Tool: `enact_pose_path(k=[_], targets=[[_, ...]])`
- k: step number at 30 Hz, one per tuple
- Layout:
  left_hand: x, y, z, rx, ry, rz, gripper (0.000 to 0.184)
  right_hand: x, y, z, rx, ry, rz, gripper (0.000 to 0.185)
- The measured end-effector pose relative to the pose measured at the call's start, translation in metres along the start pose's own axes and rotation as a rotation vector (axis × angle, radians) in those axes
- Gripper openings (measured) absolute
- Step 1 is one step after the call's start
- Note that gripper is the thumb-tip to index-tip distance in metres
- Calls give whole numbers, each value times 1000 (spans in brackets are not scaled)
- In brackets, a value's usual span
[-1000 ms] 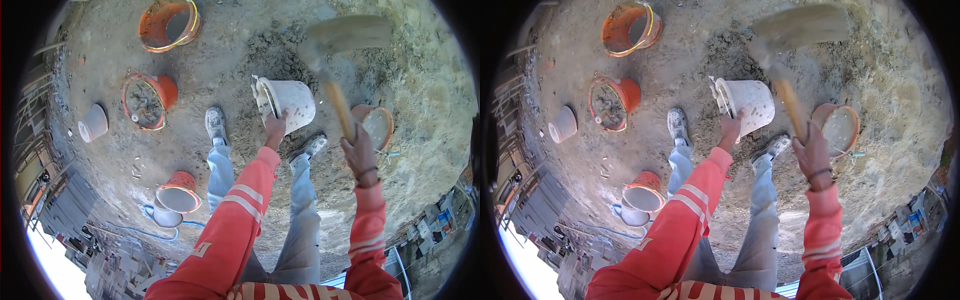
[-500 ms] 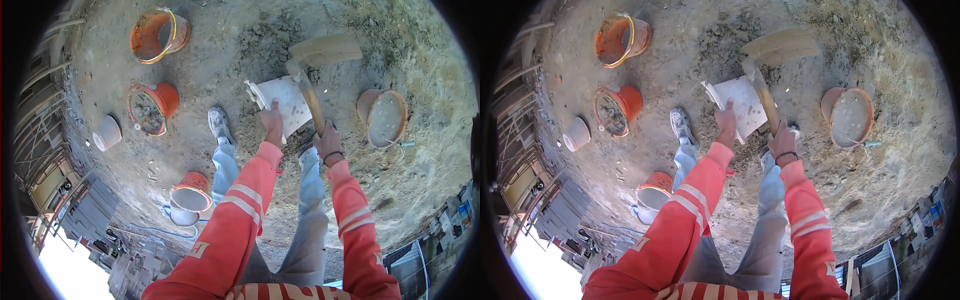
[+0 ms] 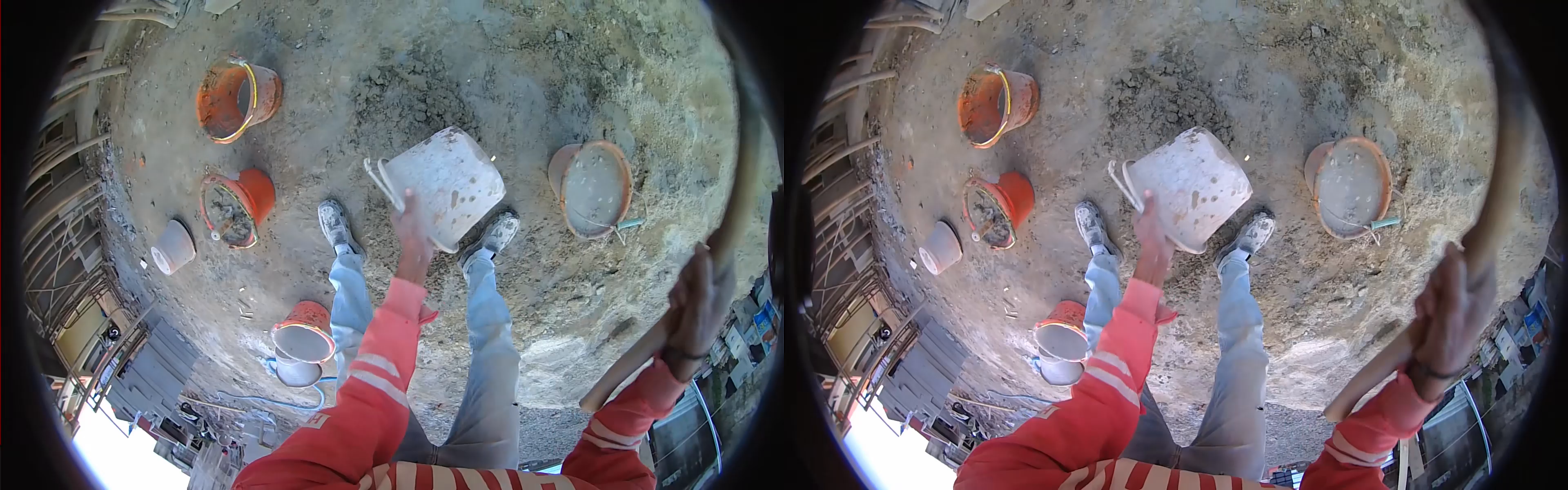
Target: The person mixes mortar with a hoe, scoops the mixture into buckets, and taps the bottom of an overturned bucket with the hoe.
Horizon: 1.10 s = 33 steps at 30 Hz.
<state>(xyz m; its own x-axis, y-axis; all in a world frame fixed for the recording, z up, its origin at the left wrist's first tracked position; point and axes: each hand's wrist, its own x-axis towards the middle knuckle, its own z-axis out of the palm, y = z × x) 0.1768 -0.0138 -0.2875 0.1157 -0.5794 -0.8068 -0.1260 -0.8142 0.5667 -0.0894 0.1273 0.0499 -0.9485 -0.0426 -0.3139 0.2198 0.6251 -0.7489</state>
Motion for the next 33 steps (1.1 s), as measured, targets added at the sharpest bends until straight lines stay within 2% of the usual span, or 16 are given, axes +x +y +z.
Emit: enact_pose_path(k=[2,5,7,8,11,13,15,18,22,25,26,28,29,30,31,33], targets=[[2,-7,-26,-441,-320,-24,65,-3,-21,-3,23,99,-119,16],[36,-33,-42,-533,-455,-166,68,-7,-11,46,-30,217,-258,15],[63,-50,-34,-472,-364,-169,70,-16,29,103,-316,261,-279,20],[80,-56,-32,-398,-272,-160,72,-16,77,132,-460,194,-544,25],[112,-61,-29,-522,-314,-266,75,-52,200,210,-873,-313,-394,29],[125,-76,-43,-489,-258,-249,76,-55,210,219,-986,-527,-396,32],[146,-72,-33,-503,-240,-202,77,-29,156,200,-336,-766,325,30],[142,-76,-49,-560,-238,-288,75,-38,92,151,-315,-529,107,14],[155,-87,-57,-507,-143,-217,75,-16,4,106,-367,-203,-232,13],[149,-95,-60,-527,-178,-242,76,21,-52,134,-284,-82,-401,18],[143,-93,-59,-527,-179,-258,76,50,-42,145,-422,-111,-660,21],[140,-80,-59,-506,-186,-213,77,61,-20,198,-642,-22,-736,25],[146,-76,-61,-512,-183,-207,77,34,-6,236,-715,96,-553,27],[149,-73,-63,-455,-157,-233,78,16,50,254,-692,133,-782,25],[149,-73,-63,-400,-133,-265,78,-14,94,268,-1146,13,-574,32],[144,-83,-62,-494,-125,-250,78,-49,235,270,-1294,-557,-513,47]])
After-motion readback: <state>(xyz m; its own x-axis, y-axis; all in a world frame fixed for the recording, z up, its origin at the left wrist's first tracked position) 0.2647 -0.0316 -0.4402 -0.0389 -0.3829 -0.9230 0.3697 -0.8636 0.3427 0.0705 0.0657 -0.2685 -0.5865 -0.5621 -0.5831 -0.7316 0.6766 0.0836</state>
